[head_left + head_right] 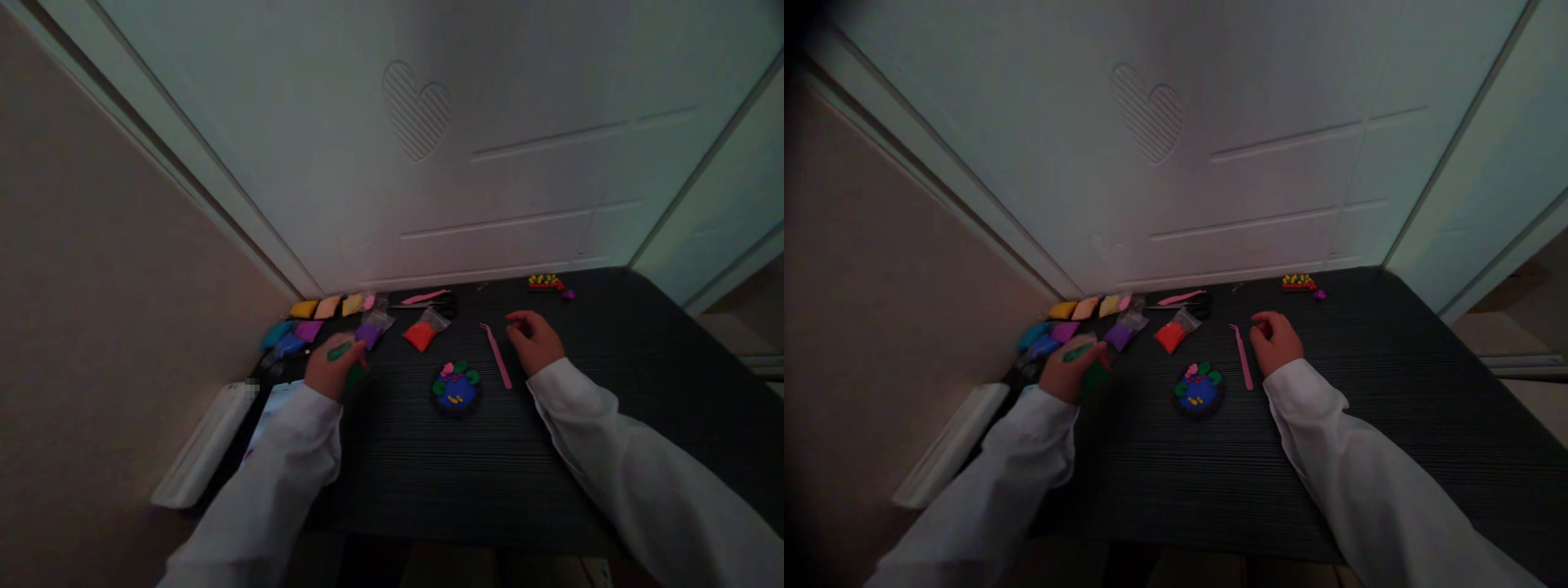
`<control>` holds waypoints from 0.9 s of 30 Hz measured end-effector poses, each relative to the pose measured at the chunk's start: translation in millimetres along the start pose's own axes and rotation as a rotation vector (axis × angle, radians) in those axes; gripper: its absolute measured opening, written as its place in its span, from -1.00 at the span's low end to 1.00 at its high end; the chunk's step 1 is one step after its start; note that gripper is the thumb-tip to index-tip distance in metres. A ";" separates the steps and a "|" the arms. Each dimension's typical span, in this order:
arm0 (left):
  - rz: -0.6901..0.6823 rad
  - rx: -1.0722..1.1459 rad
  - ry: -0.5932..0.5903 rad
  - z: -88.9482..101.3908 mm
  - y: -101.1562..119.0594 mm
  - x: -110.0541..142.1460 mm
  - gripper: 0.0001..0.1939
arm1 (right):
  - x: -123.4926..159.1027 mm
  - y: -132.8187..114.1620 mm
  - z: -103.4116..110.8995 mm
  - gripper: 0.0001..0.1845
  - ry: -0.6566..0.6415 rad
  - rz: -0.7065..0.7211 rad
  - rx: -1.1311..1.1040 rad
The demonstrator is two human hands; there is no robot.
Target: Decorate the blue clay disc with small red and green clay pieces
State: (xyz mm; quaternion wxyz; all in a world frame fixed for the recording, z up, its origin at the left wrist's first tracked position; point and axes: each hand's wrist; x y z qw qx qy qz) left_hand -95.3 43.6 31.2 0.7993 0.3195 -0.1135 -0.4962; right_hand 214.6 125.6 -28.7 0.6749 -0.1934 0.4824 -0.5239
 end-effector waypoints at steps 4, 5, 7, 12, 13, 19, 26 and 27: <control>0.056 0.145 -0.052 -35.5 9.6 35.2 -0.69 | 0.6 1.9 0.5 -0.75 -0.006 0.007 0.021; 0.072 0.172 -0.053 -40.5 11.5 37.5 -0.68 | 0.8 2.4 0.6 -0.75 -0.008 0.009 0.025; 0.093 0.205 -0.052 -45.1 14.2 37.3 -0.67 | 1.0 3.7 0.8 -0.75 -0.017 0.011 0.029; 0.065 0.187 -0.055 -36.2 21.3 42.4 -0.72 | -0.2 8.9 0.5 -0.75 -0.020 0.027 0.033; 0.048 0.181 -0.060 -33.1 23.8 48.0 -0.77 | -0.5 8.5 0.9 -0.75 -0.015 0.039 0.035; -0.039 0.148 -0.111 -15.8 40.8 110.4 -0.66 | 23.7 -45.4 20.9 -0.76 -0.052 0.217 0.006; -0.148 -0.196 -0.309 1.5 58.8 189.4 -0.75 | 123.8 -143.6 68.2 -0.78 -0.502 0.259 -0.164; -0.163 -0.218 -0.328 4.1 62.6 198.0 -0.76 | 134.7 -147.1 73.5 -0.78 -0.540 0.212 -0.200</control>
Point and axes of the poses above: each hand's wrist, its own x-axis away from the middle knuckle, its own z-axis out of the back of the hand, y = z × x, and after that the axes turned 11 degrees about z, right-handed
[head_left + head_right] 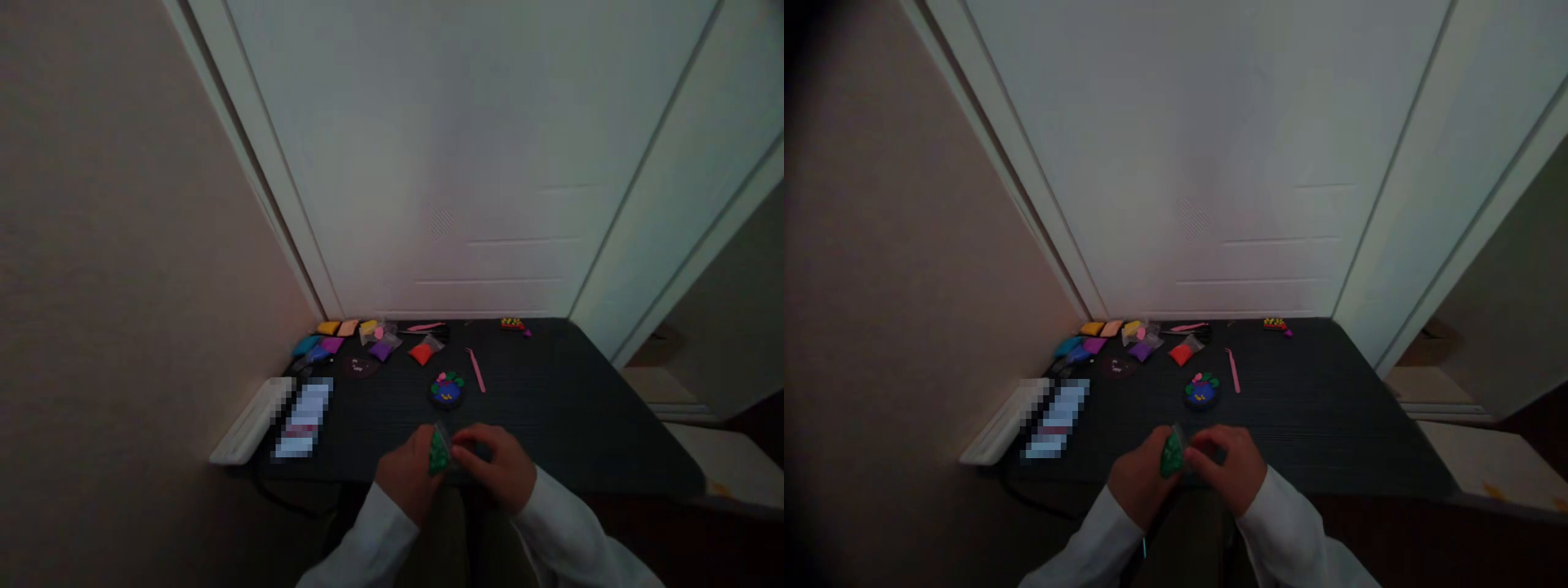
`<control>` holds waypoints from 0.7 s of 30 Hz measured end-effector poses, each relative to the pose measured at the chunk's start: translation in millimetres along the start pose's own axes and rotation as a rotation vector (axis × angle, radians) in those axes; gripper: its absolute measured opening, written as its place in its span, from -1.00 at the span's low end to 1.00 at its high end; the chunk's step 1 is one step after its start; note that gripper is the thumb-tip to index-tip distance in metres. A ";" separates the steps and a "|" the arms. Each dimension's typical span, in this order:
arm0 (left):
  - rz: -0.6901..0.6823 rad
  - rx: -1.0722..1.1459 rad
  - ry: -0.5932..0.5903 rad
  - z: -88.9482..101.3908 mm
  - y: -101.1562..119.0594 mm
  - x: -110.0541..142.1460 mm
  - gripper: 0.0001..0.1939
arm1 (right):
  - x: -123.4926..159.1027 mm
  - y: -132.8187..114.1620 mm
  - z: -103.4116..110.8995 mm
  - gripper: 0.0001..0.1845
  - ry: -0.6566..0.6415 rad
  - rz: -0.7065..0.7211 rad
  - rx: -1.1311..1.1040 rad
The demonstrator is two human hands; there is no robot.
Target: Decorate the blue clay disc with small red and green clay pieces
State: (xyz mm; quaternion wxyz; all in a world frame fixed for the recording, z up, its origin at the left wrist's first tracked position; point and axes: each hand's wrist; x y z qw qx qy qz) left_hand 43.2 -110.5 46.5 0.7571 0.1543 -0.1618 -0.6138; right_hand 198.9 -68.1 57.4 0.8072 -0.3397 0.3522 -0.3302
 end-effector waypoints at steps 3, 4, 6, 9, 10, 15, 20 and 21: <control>-0.067 0.006 -0.050 2.1 10.6 22.5 -0.76 | 27.6 -5.9 -0.6 -0.77 -0.018 -0.096 -0.145; -0.098 0.044 -0.059 2.9 11.9 29.2 -0.73 | 35.7 -6.3 -0.1 -0.77 -0.008 -0.126 -0.188; -0.145 0.192 -0.087 5.0 11.1 41.6 -0.59 | 51.2 -8.4 1.0 -0.74 0.017 -0.182 -0.276; -0.103 0.563 -0.224 9.6 5.4 57.6 -0.44 | 72.5 -17.8 1.7 -0.72 0.059 -0.242 -0.424; -0.060 0.694 -0.282 10.7 3.7 62.3 -0.47 | 78.5 -22.6 1.8 -0.73 0.075 -0.247 -0.464; 0.192 1.209 -0.551 8.0 3.8 82.4 -0.60 | 96.7 -49.0 1.6 -0.76 0.126 -0.210 -0.529; 0.145 1.118 -0.405 14.6 9.0 93.2 -0.71 | 101.0 -60.9 -0.4 -0.76 0.104 -0.170 -0.389; 0.133 1.048 -0.342 18.5 10.5 93.8 -0.73 | 100.8 -61.0 -1.1 -0.76 0.107 -0.173 -0.366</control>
Point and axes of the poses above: each hand's wrist, its own x-axis away from the middle knuckle, its own z-axis out of the back of the hand, y = z × x, and after that the axes turned 11 degrees about z, right-handed
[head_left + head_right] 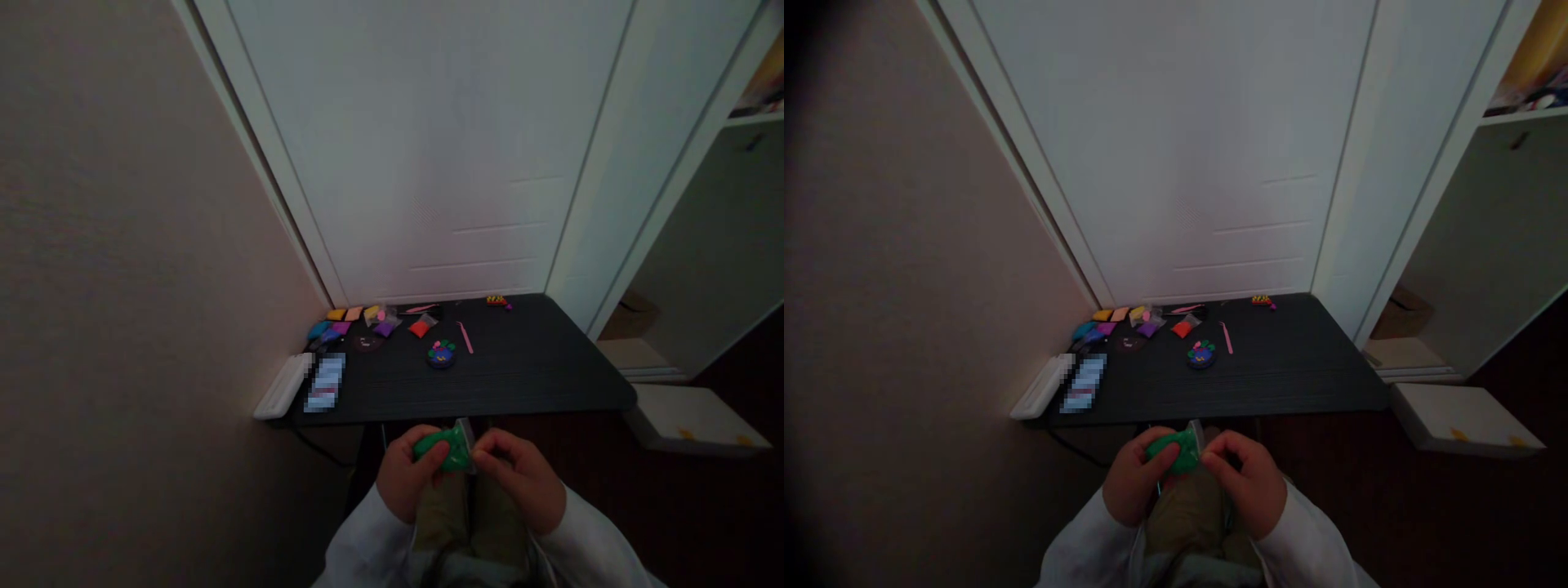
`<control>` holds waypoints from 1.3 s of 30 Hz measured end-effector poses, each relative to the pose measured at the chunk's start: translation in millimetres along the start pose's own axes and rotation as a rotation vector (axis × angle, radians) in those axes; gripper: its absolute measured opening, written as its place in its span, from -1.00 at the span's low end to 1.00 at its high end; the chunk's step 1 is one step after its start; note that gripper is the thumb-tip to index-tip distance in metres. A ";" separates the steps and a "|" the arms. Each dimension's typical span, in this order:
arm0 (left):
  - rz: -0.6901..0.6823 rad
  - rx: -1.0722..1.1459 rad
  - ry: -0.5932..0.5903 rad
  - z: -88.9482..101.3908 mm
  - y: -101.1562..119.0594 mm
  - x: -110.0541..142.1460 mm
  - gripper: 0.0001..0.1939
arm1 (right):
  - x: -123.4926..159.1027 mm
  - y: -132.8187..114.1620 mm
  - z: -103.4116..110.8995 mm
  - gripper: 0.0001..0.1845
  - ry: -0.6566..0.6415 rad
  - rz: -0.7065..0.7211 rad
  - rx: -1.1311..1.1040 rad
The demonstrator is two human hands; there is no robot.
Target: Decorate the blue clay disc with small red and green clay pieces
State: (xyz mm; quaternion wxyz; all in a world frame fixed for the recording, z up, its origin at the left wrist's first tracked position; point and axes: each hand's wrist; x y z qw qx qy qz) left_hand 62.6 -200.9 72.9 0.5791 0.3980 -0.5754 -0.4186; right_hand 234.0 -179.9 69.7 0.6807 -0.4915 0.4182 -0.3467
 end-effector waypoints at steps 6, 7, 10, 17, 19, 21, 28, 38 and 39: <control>0.105 -0.081 0.058 1.1 17.2 -9.5 -0.68 | -13.6 10.5 -0.2 -0.77 0.045 -0.065 -0.062; 0.136 -0.055 0.030 1.0 17.8 -15.6 -0.66 | -18.8 13.0 0.9 -0.77 0.053 -0.077 -0.096; 0.178 -0.028 -0.006 -0.2 21.5 -39.8 -0.66 | -39.6 19.3 9.7 -0.78 0.070 -0.113 -0.190; -0.029 -0.334 0.049 -8.9 60.8 -107.2 -0.80 | -107.4 28.1 66.5 -0.72 -0.079 -0.181 -0.038; -0.015 -0.313 0.024 -8.6 75.4 -123.4 -0.80 | -129.7 27.7 79.8 -0.71 -0.146 -0.205 -0.024; 0.052 -0.214 -0.007 -4.9 90.8 -134.5 -0.78 | -150.7 21.6 85.5 -0.73 -0.158 -0.227 -0.037; 0.084 -0.083 0.029 20.4 174.8 -125.8 -0.76 | -206.6 -60.0 79.7 -0.78 -0.141 -0.235 -0.041; -0.096 -0.041 0.257 44.3 267.7 -97.9 -0.68 | -251.6 -165.8 69.3 -0.80 -0.095 -0.008 0.146; -0.089 -0.019 0.260 47.5 268.7 -96.8 -0.68 | -252.6 -167.1 65.8 -0.80 -0.090 0.002 0.137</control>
Point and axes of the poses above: each hand's wrist, its own x-axis away from the middle knuckle, its own z-axis out of the back of the hand, y = z × x, and after that the axes turned 11 degrees about z, right-handed
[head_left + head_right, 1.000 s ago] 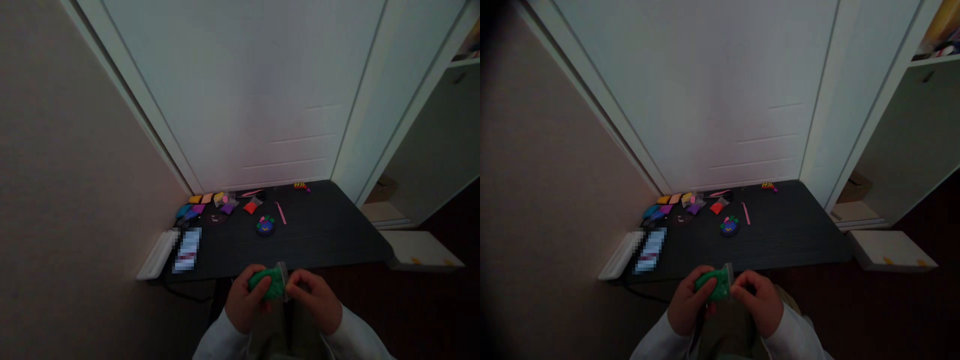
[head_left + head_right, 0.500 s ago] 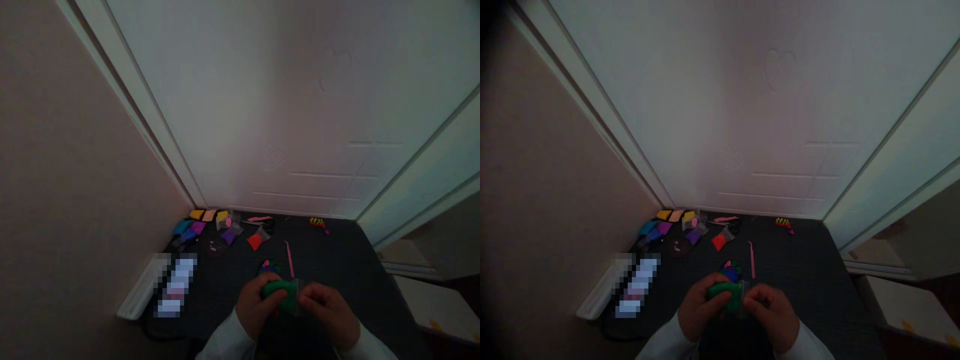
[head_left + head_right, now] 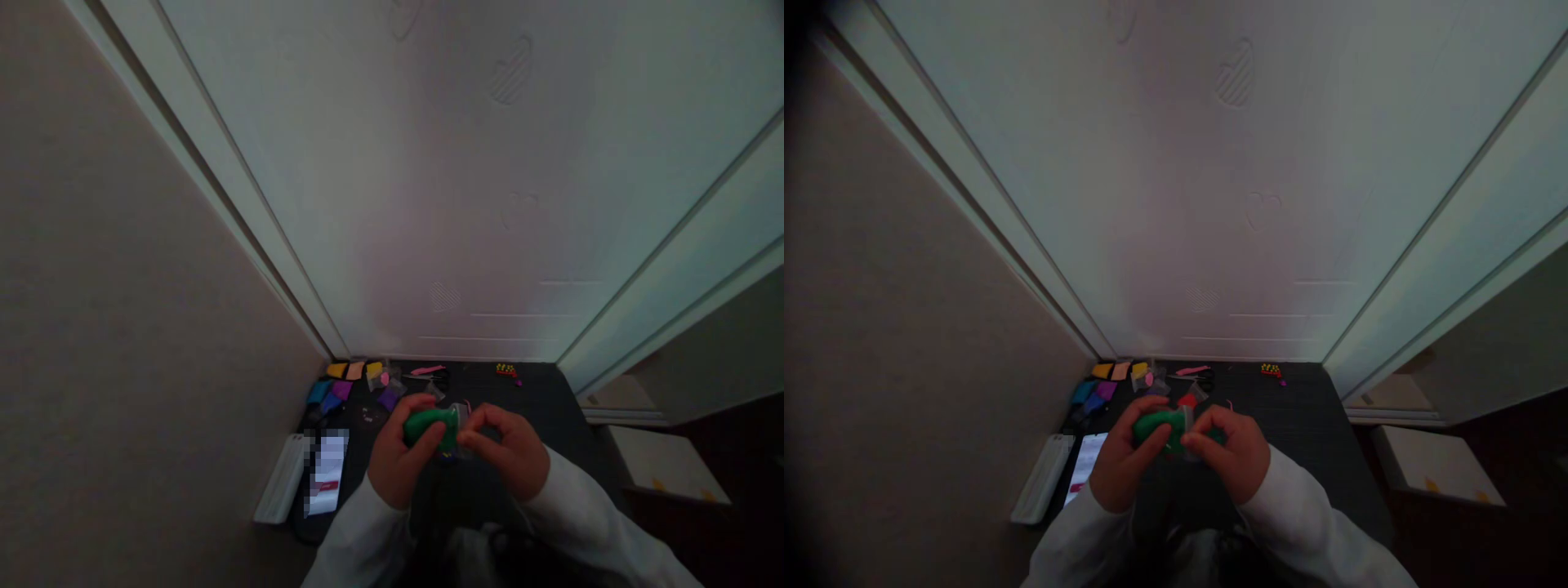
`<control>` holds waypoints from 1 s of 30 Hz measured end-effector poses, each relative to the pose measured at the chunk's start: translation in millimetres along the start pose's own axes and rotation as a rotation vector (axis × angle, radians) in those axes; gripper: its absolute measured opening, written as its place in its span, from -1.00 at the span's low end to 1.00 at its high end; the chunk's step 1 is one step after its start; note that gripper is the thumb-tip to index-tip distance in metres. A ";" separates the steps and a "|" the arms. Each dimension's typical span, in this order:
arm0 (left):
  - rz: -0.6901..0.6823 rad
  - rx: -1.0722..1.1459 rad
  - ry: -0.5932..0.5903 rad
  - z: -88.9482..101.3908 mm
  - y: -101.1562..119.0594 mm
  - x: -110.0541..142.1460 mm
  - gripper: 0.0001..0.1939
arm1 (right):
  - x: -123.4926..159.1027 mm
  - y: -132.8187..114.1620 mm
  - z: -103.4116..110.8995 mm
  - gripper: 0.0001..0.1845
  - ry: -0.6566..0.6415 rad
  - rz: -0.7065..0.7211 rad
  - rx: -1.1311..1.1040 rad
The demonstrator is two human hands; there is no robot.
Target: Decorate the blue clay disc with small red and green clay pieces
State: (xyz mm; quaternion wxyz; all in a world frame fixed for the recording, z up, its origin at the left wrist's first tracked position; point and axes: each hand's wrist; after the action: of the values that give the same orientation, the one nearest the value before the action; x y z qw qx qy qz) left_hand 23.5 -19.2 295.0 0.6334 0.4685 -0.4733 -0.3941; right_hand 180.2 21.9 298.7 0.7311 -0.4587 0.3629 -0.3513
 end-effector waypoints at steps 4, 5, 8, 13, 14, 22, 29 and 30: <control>0.137 0.154 -0.119 11.5 -3.0 -0.2 -0.74 | -1.9 1.6 -10.1 -0.81 -0.004 0.000 -0.122; 0.168 0.191 -0.163 13.8 -4.8 -0.4 -0.75 | -1.8 2.4 -11.9 -0.80 -0.014 -0.008 -0.164; 0.206 0.255 -0.220 20.1 -11.2 -0.5 -0.74 | -0.3 2.4 -17.2 -0.75 -0.032 -0.039 -0.257; 0.192 0.243 -0.220 28.4 -14.6 0.9 -0.75 | 4.4 -4.2 -25.5 -0.76 0.005 -0.066 -0.310; 0.193 0.234 -0.235 29.9 -13.5 1.3 -0.74 | 5.5 -5.7 -26.7 -0.75 0.010 -0.061 -0.304; 0.146 0.139 -0.203 43.1 -5.0 9.8 -0.77 | 13.9 -13.8 -42.2 -0.77 0.075 -0.067 -0.309; 0.101 0.070 -0.127 51.8 -11.0 19.5 -0.77 | 21.0 -16.3 -60.1 -0.83 0.114 -0.106 -0.359; 0.097 0.055 -0.123 52.7 -12.5 20.0 -0.76 | 22.1 -15.8 -61.8 -0.84 0.118 -0.109 -0.359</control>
State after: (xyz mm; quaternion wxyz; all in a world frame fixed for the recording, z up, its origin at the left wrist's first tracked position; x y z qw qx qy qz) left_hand -23.4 -52.8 293.5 0.6081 0.4372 -0.5442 -0.3780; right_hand 135.5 -27.7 289.2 0.5951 -0.5792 0.4366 -0.3462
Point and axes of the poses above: each hand's wrist, its own x-axis away from the middle knuckle, its own z-axis out of the back of the hand, y = z × x, and after that the axes turned 11 degrees about z, right-handed
